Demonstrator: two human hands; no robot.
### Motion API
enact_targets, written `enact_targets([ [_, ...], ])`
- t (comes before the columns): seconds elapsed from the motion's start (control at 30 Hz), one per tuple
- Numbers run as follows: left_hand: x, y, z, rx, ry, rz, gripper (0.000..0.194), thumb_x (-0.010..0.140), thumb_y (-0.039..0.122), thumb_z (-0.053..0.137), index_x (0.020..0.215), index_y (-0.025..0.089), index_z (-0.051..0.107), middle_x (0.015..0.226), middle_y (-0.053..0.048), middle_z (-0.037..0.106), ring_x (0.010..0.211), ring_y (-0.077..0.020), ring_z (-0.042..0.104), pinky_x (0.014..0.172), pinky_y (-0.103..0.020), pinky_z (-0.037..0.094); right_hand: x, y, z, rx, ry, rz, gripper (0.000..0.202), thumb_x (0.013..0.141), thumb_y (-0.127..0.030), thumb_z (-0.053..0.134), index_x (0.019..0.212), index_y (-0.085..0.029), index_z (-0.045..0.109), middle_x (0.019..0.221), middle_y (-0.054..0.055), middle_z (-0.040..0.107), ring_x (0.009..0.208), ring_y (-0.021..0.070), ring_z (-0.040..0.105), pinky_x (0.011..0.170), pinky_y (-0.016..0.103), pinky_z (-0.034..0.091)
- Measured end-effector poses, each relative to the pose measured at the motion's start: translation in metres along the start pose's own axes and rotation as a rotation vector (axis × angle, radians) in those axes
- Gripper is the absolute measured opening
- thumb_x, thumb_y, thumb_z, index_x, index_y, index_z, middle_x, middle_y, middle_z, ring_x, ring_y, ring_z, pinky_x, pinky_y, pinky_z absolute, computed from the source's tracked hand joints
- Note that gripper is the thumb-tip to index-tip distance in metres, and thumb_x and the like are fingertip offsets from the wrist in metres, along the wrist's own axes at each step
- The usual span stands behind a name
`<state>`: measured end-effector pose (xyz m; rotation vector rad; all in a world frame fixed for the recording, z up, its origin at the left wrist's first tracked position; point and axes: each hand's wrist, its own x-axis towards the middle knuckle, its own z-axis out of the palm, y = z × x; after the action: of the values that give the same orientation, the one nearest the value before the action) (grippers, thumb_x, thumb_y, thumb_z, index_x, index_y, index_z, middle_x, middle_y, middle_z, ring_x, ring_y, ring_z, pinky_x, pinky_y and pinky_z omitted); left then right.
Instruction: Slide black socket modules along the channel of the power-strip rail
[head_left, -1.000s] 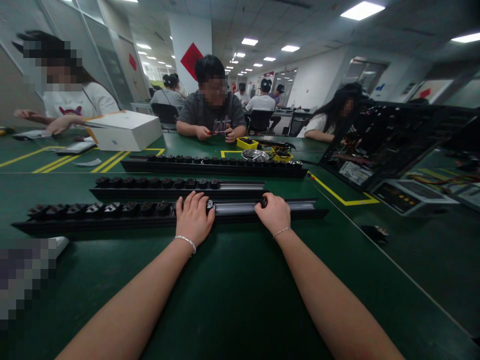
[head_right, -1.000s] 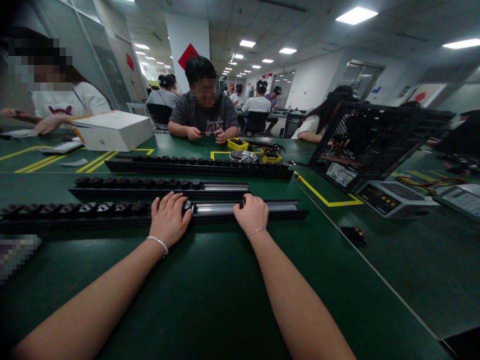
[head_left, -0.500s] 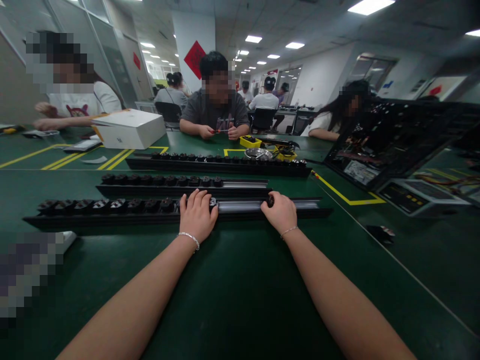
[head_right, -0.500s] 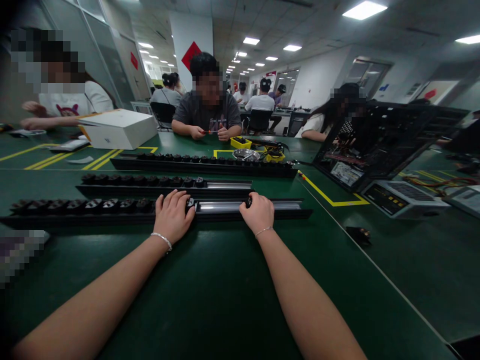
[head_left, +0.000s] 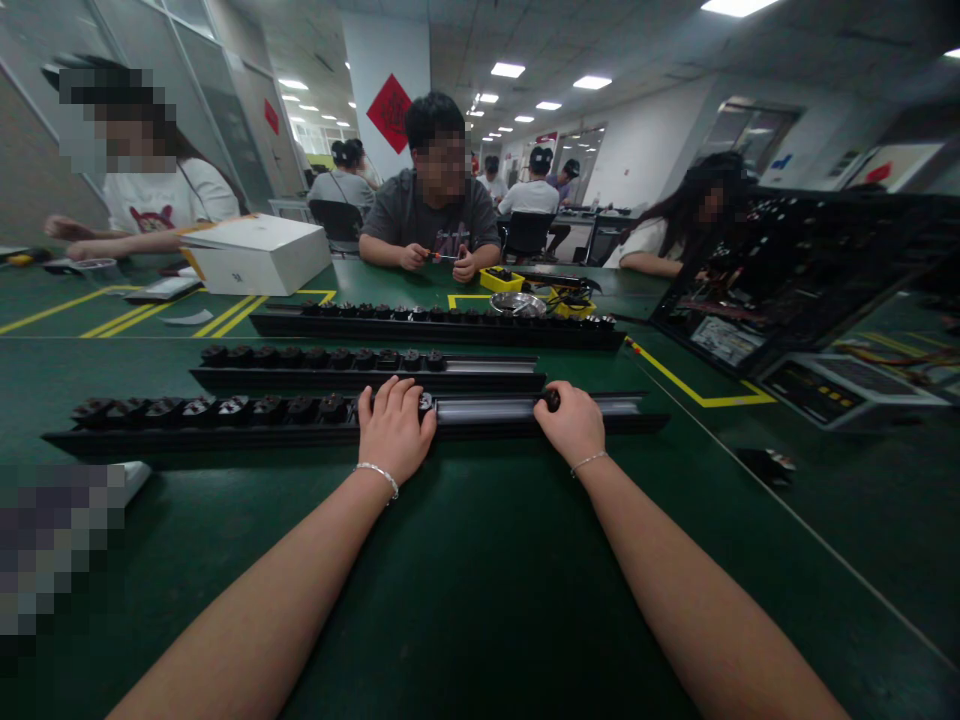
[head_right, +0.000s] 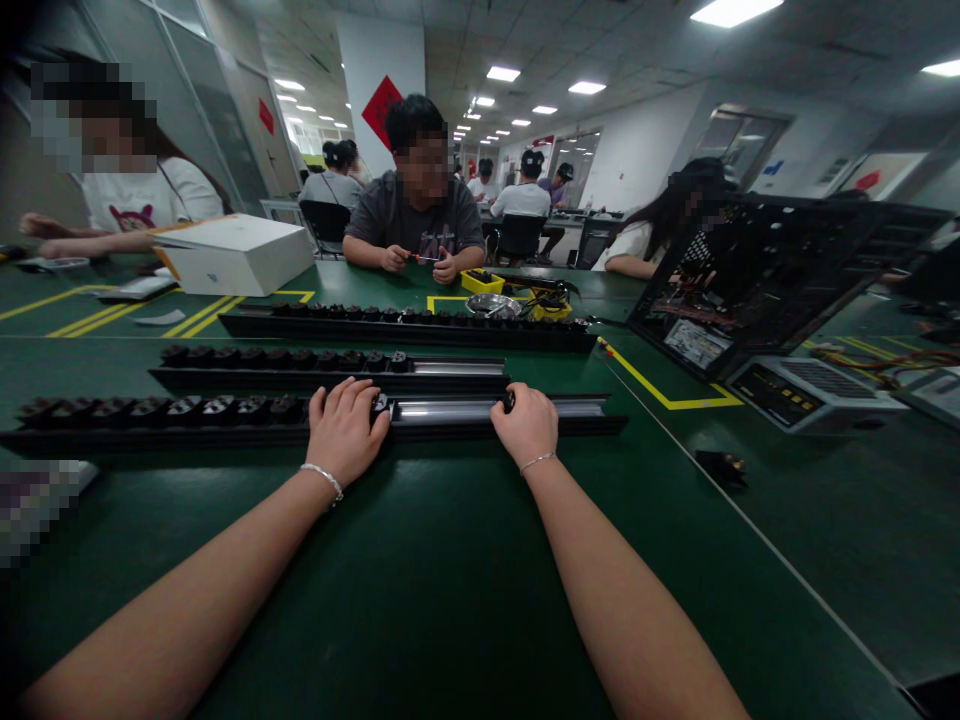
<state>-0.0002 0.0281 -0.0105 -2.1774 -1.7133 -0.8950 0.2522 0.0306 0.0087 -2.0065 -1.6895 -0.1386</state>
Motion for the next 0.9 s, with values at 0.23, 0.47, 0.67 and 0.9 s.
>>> enact_targets([
  [0.23,0.000,0.000,0.000,-0.005,0.000,0.002,0.040,0.085,0.037,0.042,0.117,0.019,0.056,0.128,-0.012,0.056,0.128,-0.0278,0.039,0.111,-0.051,0.013,0.002,0.006,-0.006,-0.020,-0.014,0.053,0.030,0.078,-0.029,0.049,0.102,-0.017,0.062,0.099,0.009,0.066,0.096,0.0227,0.057,0.084,0.033,0.040],
  [0.47,0.000,0.000,-0.001,0.018,-0.002,0.006,0.039,0.086,0.037,0.041,0.116,0.017,0.056,0.128,-0.012,0.056,0.128,-0.0274,0.039,0.111,-0.051,0.015,0.006,0.018,-0.008,-0.043,-0.004,0.122,0.034,0.076,-0.029,0.049,0.105,-0.016,0.062,0.098,0.010,0.066,0.098,0.0242,0.057,0.085,0.035,0.041],
  [0.67,0.000,-0.001,0.000,0.012,-0.001,0.008,0.039,0.086,0.037,0.040,0.116,0.017,0.056,0.128,-0.012,0.056,0.128,-0.0273,0.039,0.111,-0.051,0.015,0.009,0.023,-0.010,-0.034,-0.018,0.124,0.036,0.076,-0.027,0.048,0.107,-0.016,0.061,0.103,0.010,0.065,0.102,0.0243,0.055,0.087,0.036,0.041],
  [0.9,0.001,0.000,-0.001,0.005,-0.006,0.004,0.039,0.086,0.037,0.041,0.116,0.018,0.056,0.128,-0.012,0.056,0.128,-0.0277,0.040,0.111,-0.051,0.015,0.011,0.033,-0.015,-0.048,-0.020,0.163,0.036,0.077,-0.030,0.048,0.108,-0.018,0.062,0.104,0.010,0.065,0.100,0.0243,0.056,0.086,0.037,0.042],
])
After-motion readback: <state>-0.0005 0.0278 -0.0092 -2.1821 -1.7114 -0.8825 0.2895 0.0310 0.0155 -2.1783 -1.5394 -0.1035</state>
